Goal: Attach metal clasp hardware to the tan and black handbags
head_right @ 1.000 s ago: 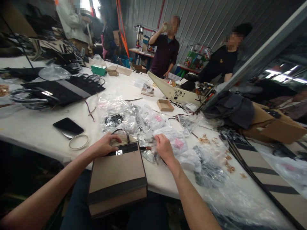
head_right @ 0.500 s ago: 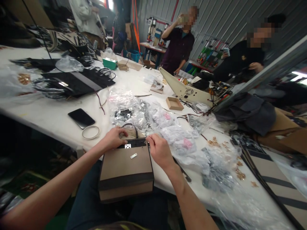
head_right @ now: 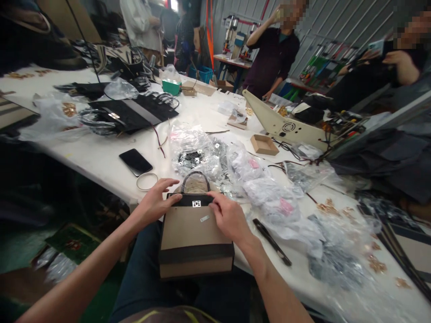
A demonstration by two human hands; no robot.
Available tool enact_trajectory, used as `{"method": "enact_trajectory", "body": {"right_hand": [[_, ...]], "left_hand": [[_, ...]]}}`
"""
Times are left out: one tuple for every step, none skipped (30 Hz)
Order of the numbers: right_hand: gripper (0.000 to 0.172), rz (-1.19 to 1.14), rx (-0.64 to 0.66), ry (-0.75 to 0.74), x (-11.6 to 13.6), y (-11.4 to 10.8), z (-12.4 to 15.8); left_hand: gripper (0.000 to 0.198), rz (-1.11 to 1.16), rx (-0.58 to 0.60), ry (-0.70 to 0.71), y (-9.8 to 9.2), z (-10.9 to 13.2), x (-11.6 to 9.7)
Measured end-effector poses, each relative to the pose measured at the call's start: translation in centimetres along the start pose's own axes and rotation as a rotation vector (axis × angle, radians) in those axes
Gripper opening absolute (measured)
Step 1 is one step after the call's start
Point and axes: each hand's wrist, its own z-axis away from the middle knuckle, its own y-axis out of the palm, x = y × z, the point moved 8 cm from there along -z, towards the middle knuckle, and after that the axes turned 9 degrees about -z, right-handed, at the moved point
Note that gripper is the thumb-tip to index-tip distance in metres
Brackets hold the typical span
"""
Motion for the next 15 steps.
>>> {"method": "enact_trajectory", "body": {"right_hand": [[0.026,-0.085,-0.058,0.04,-0.1,-0.5,-0.4],[0.022,-0.15,-0.101,0.066,0.1,-0.7,-0.8],[0.019,-0.198,-0.124,0.076,0.5,-0.6,-1.3],[0.02,-0.232,-0.122,0.069,1.2,-0.2,-1.8],[0.023,-0.257,-0.099,0.052,1.9,0.5,-2.3],[0.026,-0.271,-0.063,0.027,2.7,1.4,-2.7],[0.028,-0.276,-0.023,-0.002,3.5,2.4,-3.1],[0.03,-0.27,0.015,-0.035,4.2,3.3,-3.4],[0.032,-0.251,0.049,-0.072,4.9,4.2,-3.7],[0.033,-0.218,0.08,-0.111,5.6,5.0,-3.8],[0.033,-0.176,0.109,-0.144,6.1,5.7,-3.9],[0.031,-0.128,0.14,-0.17,6.6,6.4,-4.0],[0.028,-0.077,0.17,-0.19,6.9,7.0,-4.1],[0.023,-0.024,0.194,-0.204,7.2,7.5,-4.2],[0.02,0.027,0.211,-0.215,7.5,7.9,-4.3]], "left_hand": [[0.041,0.043,0.035,-0.025,-0.1,0.4,0.7],[0.036,0.087,0.062,-0.049,-0.2,0.7,1.3],[0.034,0.139,0.087,-0.08,-0.2,0.9,2.0],[0.036,0.202,0.108,-0.125,0.0,1.1,2.8],[0.042,0.27,0.121,-0.183,0.3,1.3,3.7],[0.049,0.334,0.126,-0.246,0.6,1.5,4.5],[0.054,0.382,0.126,-0.298,0.9,1.6,5.2],[0.056,0.408,0.118,-0.327,1.2,1.7,5.8],[0.052,0.411,0.101,-0.327,1.2,1.8,6.1],[0.046,0.399,0.077,-0.307,1.2,1.8,6.2],[0.04,0.386,0.056,-0.286,1.1,1.9,6.3],[0.038,0.388,0.041,-0.273,1.1,2.0,6.3],[0.039,0.413,0.033,-0.275,1.1,2.2,6.3],[0.041,0.457,0.032,-0.288,1.1,2.4,6.4],[0.044,0.509,0.034,-0.304,1.2,2.6,6.5]]}}
